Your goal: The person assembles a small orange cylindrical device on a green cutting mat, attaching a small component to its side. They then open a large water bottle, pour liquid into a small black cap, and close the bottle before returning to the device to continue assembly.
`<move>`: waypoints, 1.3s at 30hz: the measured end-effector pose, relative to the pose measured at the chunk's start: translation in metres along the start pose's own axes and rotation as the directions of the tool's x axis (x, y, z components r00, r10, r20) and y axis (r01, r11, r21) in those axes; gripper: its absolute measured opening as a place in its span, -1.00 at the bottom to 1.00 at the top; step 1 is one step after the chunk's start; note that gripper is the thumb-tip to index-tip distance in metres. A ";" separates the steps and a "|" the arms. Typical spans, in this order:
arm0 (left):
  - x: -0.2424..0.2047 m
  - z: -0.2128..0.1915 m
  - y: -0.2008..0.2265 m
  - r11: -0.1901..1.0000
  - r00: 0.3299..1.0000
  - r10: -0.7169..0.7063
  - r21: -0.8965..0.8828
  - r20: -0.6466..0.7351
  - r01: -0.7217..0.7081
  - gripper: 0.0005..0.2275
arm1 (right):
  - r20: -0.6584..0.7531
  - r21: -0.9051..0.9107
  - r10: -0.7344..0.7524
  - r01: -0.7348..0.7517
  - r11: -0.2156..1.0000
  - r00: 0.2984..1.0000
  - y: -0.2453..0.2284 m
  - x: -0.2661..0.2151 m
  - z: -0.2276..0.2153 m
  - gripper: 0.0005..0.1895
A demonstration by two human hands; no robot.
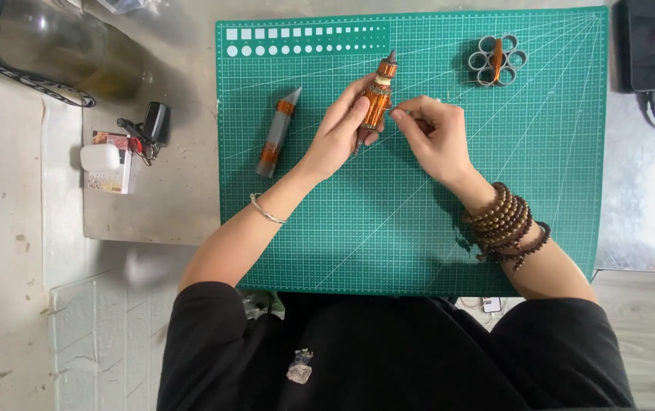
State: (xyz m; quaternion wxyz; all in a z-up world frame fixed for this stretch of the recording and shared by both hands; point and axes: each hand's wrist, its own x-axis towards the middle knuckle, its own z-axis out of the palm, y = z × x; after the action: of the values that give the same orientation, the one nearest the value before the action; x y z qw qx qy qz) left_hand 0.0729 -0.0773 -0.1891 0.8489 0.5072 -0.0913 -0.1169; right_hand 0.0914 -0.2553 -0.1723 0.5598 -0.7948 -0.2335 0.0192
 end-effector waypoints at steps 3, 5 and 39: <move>0.000 0.004 0.002 0.999 0.999 0.034 0.008 0.024 -0.035 -0.66 | 0.036 0.070 -0.020 0.017 0.997 0.999 0.004 0.001 0.001 -0.89; 0.001 0.000 -0.004 0.997 1.000 0.015 -0.070 0.023 -0.013 -0.66 | 0.042 0.073 -0.015 0.012 0.997 0.999 0.004 0.002 0.000 -0.89; 0.001 0.002 0.006 0.997 0.997 -0.052 -0.062 -0.063 0.048 -0.71 | 0.024 0.083 -0.073 0.071 0.994 0.997 -0.008 0.003 0.002 -0.85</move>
State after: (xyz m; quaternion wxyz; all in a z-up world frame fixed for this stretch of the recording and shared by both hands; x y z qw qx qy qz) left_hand 0.0739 -0.0761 -0.1829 0.8632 0.4870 -0.0474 -0.1244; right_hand 0.0908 -0.2498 -0.1653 0.5892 -0.7618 -0.2685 0.0194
